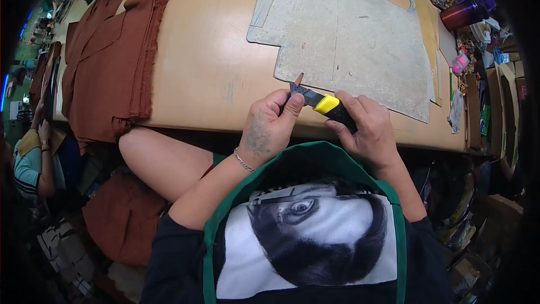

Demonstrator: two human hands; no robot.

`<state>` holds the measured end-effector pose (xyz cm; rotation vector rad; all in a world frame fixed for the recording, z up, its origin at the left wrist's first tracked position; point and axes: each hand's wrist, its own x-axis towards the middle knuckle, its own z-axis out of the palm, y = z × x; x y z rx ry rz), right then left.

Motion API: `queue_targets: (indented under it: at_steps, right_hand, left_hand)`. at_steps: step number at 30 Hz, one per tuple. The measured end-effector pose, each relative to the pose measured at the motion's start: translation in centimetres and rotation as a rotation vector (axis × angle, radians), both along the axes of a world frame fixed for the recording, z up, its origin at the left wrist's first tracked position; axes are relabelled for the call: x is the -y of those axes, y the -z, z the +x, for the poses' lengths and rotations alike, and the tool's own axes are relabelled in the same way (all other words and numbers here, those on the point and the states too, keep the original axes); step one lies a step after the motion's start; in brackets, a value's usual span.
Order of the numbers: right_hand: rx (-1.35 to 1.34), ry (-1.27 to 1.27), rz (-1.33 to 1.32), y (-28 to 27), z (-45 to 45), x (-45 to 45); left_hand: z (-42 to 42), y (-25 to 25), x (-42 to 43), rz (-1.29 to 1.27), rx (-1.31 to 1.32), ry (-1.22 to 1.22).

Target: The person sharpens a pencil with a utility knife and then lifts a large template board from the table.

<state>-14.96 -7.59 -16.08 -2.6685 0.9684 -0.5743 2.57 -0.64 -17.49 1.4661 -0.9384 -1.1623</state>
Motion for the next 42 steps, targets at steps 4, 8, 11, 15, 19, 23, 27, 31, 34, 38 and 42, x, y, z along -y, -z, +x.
queue_targets:
  at_steps: [4, 8, 11, 15, 19, 23, 27, 31, 34, 38, 42]
  right_hand:
    - [0.008, 0.007, -0.013, 0.0, 0.0, 0.1]
    - [-0.023, 0.019, -0.047, -0.8, 0.1, 0.3]
    - [0.194, 0.277, -0.112, 0.4, -1.2, 3.2]
    - [0.263, 0.287, -0.108, -2.3, -2.5, 4.3]
    - [0.202, 0.135, 0.038, -1.2, -1.1, 2.2]
    - [0.097, -0.008, 0.170, -0.8, 0.6, 0.3]
    - [0.068, -0.049, 0.165, -0.6, 1.2, 0.2]
    - [0.047, -0.065, 0.178, -0.8, 1.4, 0.1]
    - [0.042, -0.059, 0.186, -0.7, 1.4, 0.1]
    - [0.029, -0.050, 0.159, -0.5, 1.4, 0.0]
    - [-0.013, -0.034, 0.174, -0.9, 1.4, 0.0]
  left_hand:
    - [-0.2, 0.4, 0.0, -0.061, 0.051, -0.040]
    - [0.1, 0.2, 0.2, -0.065, 0.093, -0.024]
    - [0.1, -0.7, -0.7, 0.109, 0.131, 0.082]
    - [1.6, -0.2, -0.4, 0.112, -0.139, 0.070]
    - [2.6, -2.0, -0.1, 0.131, -0.584, 0.030]
    - [3.0, -2.4, -0.6, 0.165, -0.597, 0.078]
    - [2.7, -2.4, -0.6, 0.147, -0.466, 0.154]
    - [2.2, -2.1, -0.6, 0.062, -0.294, 0.163]
    - [2.1, -2.0, -0.5, 0.045, -0.206, 0.167]
    - [2.4, -1.8, -0.5, 0.095, -0.120, 0.142]
    - [1.5, -0.7, -0.5, 0.019, -0.139, 0.040]
